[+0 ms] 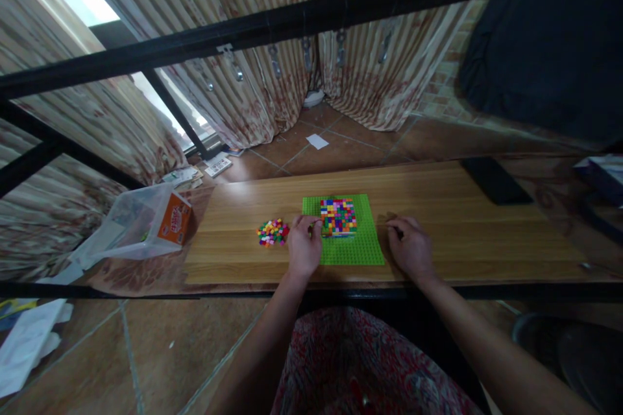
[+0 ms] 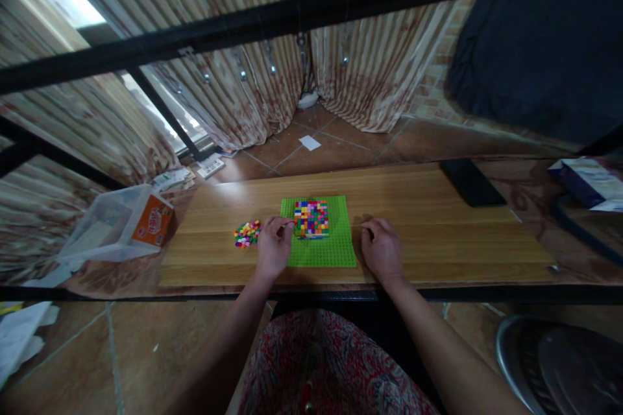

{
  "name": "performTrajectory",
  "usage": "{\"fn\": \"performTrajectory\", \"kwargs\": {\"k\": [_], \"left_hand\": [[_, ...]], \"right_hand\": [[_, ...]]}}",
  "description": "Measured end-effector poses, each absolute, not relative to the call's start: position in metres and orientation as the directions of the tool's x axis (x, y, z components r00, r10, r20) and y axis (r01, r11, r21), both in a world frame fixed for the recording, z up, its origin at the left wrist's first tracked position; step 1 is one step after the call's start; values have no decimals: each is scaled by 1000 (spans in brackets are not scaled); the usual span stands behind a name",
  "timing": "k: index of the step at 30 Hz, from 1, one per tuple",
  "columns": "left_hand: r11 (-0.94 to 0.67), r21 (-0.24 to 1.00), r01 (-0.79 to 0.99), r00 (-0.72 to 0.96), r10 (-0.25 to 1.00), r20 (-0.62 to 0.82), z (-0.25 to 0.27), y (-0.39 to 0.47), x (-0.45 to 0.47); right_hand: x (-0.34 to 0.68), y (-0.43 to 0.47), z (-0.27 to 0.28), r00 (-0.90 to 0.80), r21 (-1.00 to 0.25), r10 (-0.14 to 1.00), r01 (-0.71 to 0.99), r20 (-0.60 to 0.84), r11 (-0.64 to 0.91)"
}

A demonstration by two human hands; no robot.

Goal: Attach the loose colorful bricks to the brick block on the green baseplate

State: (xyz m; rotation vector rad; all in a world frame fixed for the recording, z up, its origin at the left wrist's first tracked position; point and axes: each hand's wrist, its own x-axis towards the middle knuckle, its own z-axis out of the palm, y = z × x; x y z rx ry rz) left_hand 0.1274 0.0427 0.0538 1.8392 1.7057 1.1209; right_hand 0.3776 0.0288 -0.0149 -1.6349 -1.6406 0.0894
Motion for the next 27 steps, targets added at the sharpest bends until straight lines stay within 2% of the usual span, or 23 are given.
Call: {"fn": "performTrajectory", "kwargs": {"k": [16, 19, 23, 27], "left_hand": [[-135, 877, 461, -121, 969, 213, 40, 49, 129], [-115, 922, 370, -154, 971, 183, 39, 53, 130], [40, 997, 71, -222, 975, -23, 41, 61, 131], [235, 956, -178, -196, 943, -268, 48, 66, 132]], "right_hand": [[377, 28, -14, 161, -570, 862, 804, 482, 168], [377, 28, -13, 154, -568, 863, 805, 482, 174], [377, 28, -12, 160, -570, 866, 805, 473, 163], [377, 28, -13, 158, -570, 867, 805, 472, 164]]}}
